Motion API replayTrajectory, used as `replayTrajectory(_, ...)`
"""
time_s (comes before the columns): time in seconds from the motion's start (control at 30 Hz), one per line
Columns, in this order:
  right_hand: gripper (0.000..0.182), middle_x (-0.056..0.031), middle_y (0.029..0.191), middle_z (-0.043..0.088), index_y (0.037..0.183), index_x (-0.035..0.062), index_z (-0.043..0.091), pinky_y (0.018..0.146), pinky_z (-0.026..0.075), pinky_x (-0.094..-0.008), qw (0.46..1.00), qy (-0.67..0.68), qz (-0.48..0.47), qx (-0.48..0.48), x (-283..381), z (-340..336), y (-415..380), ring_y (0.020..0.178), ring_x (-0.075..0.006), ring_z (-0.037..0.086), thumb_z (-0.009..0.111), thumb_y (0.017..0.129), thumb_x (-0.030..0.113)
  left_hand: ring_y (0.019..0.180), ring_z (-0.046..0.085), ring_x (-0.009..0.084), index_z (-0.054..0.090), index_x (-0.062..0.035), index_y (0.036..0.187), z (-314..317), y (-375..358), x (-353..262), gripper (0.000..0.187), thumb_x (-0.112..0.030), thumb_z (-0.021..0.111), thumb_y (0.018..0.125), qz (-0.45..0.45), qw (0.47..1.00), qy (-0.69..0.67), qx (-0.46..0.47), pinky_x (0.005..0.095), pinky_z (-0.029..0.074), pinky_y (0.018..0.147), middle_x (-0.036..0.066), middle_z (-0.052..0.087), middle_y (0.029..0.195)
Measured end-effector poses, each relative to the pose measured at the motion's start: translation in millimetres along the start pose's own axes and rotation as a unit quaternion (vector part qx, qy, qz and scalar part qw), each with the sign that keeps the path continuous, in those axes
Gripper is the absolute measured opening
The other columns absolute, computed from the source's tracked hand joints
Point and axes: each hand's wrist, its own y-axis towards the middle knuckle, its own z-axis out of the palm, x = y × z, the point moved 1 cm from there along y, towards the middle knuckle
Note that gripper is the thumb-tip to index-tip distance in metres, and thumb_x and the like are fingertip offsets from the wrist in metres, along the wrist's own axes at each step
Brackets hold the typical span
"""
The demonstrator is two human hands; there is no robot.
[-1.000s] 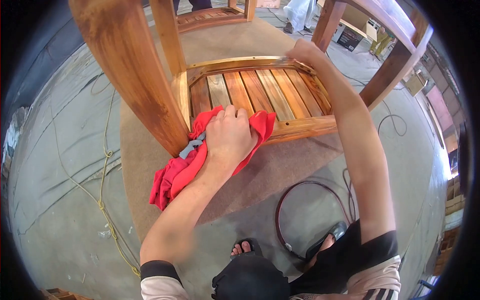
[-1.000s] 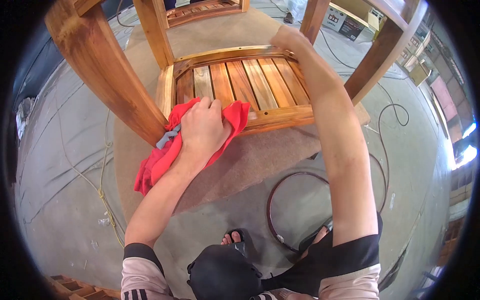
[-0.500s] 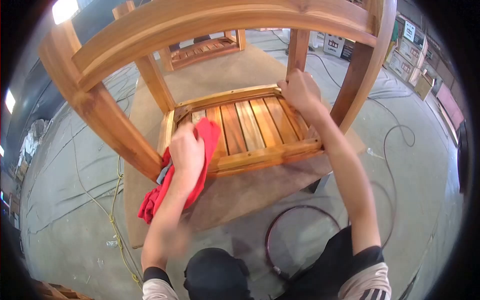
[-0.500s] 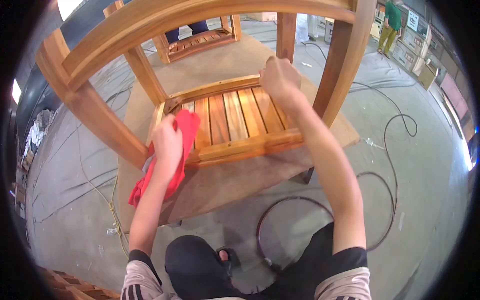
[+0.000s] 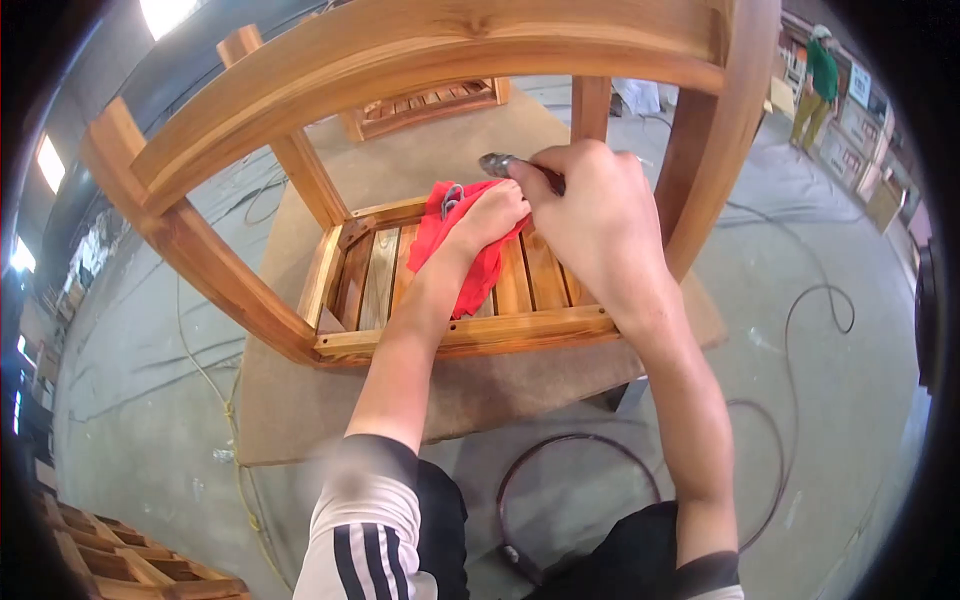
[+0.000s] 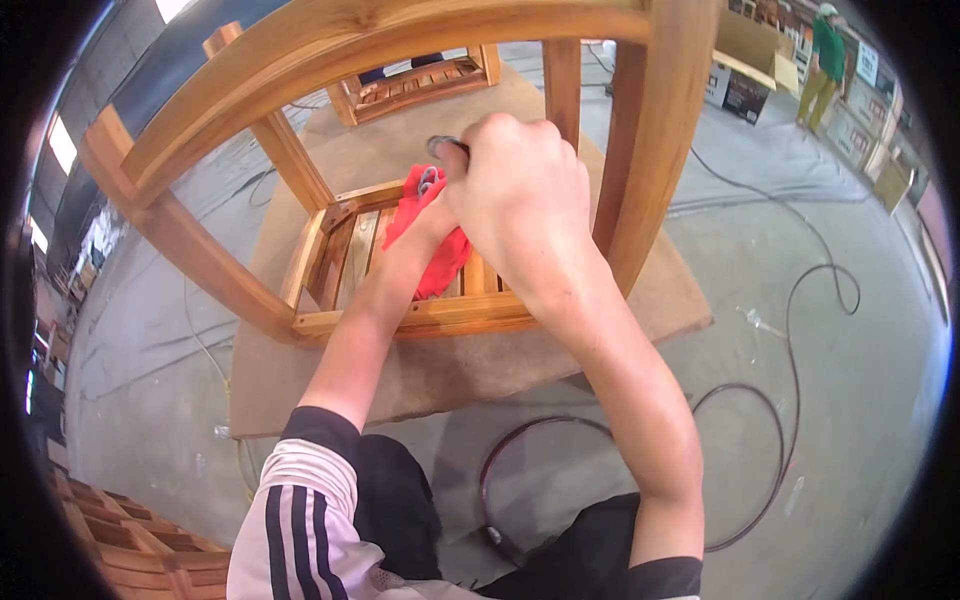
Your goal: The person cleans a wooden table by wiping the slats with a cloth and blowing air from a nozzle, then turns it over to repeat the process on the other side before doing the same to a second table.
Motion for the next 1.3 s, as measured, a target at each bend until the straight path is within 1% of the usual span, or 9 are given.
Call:
replayTrajectory(0.03, 0.021, -0.0254, 0.073, 0.063, 0.091, -0.0003, 0.073, 0.064, 0.051, -0.0382, 1.000, 0.018, -0.007, 0.016, 1.9, -2.7, 0.4, 0.069, -0.0401, 0.065, 0.066, 0.087, 0.019, 0.094, 0.060, 0.0280, 0.068, -0.0074, 0.087, -6.9, -0.3, -0.6, 0.016, -0.017, 0.066, 0.075, -0.069, 0.996, 0.008, 0.061, 0.0406, 0.051, 0.082, 0.011, 0.062, 0.087)
replayTrajectory(0.17, 0.020, -0.0247, 0.072, 0.063, 0.095, 0.0008, 0.073, 0.062, 0.050, -0.0368, 0.997, 0.054, -0.046, -0.016, 1.0, 5.9, 7.5, 0.064, -0.0349, 0.066, 0.065, 0.086, 0.018, 0.096, 0.059, 0.0267, 0.067, -0.0081, 0.091, -42.9, -14.5, 0.3, 0.017, -0.015, 0.067, 0.076, -0.102, 0.985, 0.021, -0.135, 0.0374, 0.052, 0.082, 0.009, 0.061, 0.094)
replayTrajectory(0.4, 0.024, -0.0242, 0.075, 0.065, 0.098, 0.0017, 0.073, 0.068, 0.052, -0.0380, 0.995, 0.043, -0.084, 0.017, -3.6, 18.9, 4.9, 0.070, -0.0354, 0.067, 0.066, 0.085, 0.021, 0.076, 0.066, 0.0284, 0.064, -0.0124, 0.078, -1.4, -64.4, 44.6, 0.007, -0.012, 0.057, 0.079, -0.111, 0.988, 0.022, -0.102, 0.0422, 0.056, 0.067, 0.008, 0.063, 0.077)
replayTrajectory(0.5, 0.024, -0.0246, 0.080, 0.067, 0.095, 0.0005, 0.073, 0.075, 0.053, -0.0400, 0.997, -0.011, -0.042, 0.070, -5.4, 14.6, 0.8, 0.079, -0.0381, 0.067, 0.067, 0.084, 0.021, 0.079, 0.067, 0.0324, 0.067, -0.0101, 0.082, -56.6, -87.2, 32.0, 0.010, -0.018, 0.062, 0.081, -0.325, 0.936, -0.086, -0.101, 0.0475, 0.054, 0.072, 0.014, 0.066, 0.081)
replayTrajectory(0.57, 0.020, -0.0241, 0.079, 0.066, 0.088, -0.0011, 0.073, 0.076, 0.052, -0.0426, 0.992, -0.053, -0.038, 0.111, -3.4, 12.3, -3.7, 0.078, -0.0402, 0.066, 0.067, 0.083, 0.018, 0.075, 0.067, 0.0329, 0.070, -0.0103, 0.079, -76.2, -118.2, 51.7, 0.013, -0.020, 0.062, 0.082, -0.223, 0.974, 0.032, -0.002, 0.0466, 0.054, 0.071, 0.013, 0.066, 0.083)
replayTrajectory(0.73, 0.015, -0.0225, 0.076, 0.064, 0.078, -0.0017, 0.068, 0.072, 0.051, -0.0474, 0.976, -0.088, -0.195, 0.044, 36.0, -22.8, -55.0, 0.079, -0.0424, 0.062, 0.065, 0.080, 0.013, 0.082, 0.069, 0.0316, 0.074, -0.0120, 0.085, -130.0, -171.7, 63.0, 0.020, -0.016, 0.054, 0.088, -0.365, 0.923, 0.085, 0.087, 0.0454, 0.056, 0.073, 0.013, 0.068, 0.082)
replayTrajectory(0.77, 0.015, -0.0223, 0.076, 0.064, 0.078, -0.0017, 0.068, 0.072, 0.051, -0.0473, 0.971, -0.094, -0.210, 0.062, 48.0, -31.4, -65.3, 0.078, -0.0422, 0.062, 0.065, 0.080, 0.013, 0.084, 0.070, 0.0318, 0.074, -0.0118, 0.083, -81.6, -199.0, 98.8, 0.020, -0.018, 0.055, 0.088, -0.287, 0.947, 0.141, 0.031, 0.0456, 0.056, 0.074, 0.014, 0.069, 0.084)
replayTrajectory(0.83, 0.014, -0.0219, 0.076, 0.064, 0.080, -0.0016, 0.068, 0.071, 0.051, -0.0471, 0.957, -0.101, -0.247, 0.113, 65.7, -37.5, -81.2, 0.077, -0.0418, 0.062, 0.065, 0.080, 0.013, 0.081, 0.070, 0.0314, 0.074, -0.0142, 0.083, -60.1, -190.0, 109.1, 0.018, -0.019, 0.057, 0.086, -0.353, 0.914, 0.183, 0.075, 0.0448, 0.056, 0.072, 0.013, 0.070, 0.085)
replayTrajectory(1.3, 0.015, -0.0193, 0.073, 0.064, 0.089, -0.0008, 0.067, 0.064, 0.051, -0.0454, 0.877, -0.141, -0.302, 0.346, 72.3, 26.1, -146.8, 0.070, -0.0389, 0.062, 0.064, 0.080, 0.011, 0.091, 0.069, 0.0280, 0.078, -0.0227, 0.097, -86.3, -192.6, 70.0, 0.017, -0.024, 0.066, 0.085, -0.397, 0.903, 0.151, 0.063, 0.0420, 0.054, 0.079, 0.009, 0.071, 0.098)
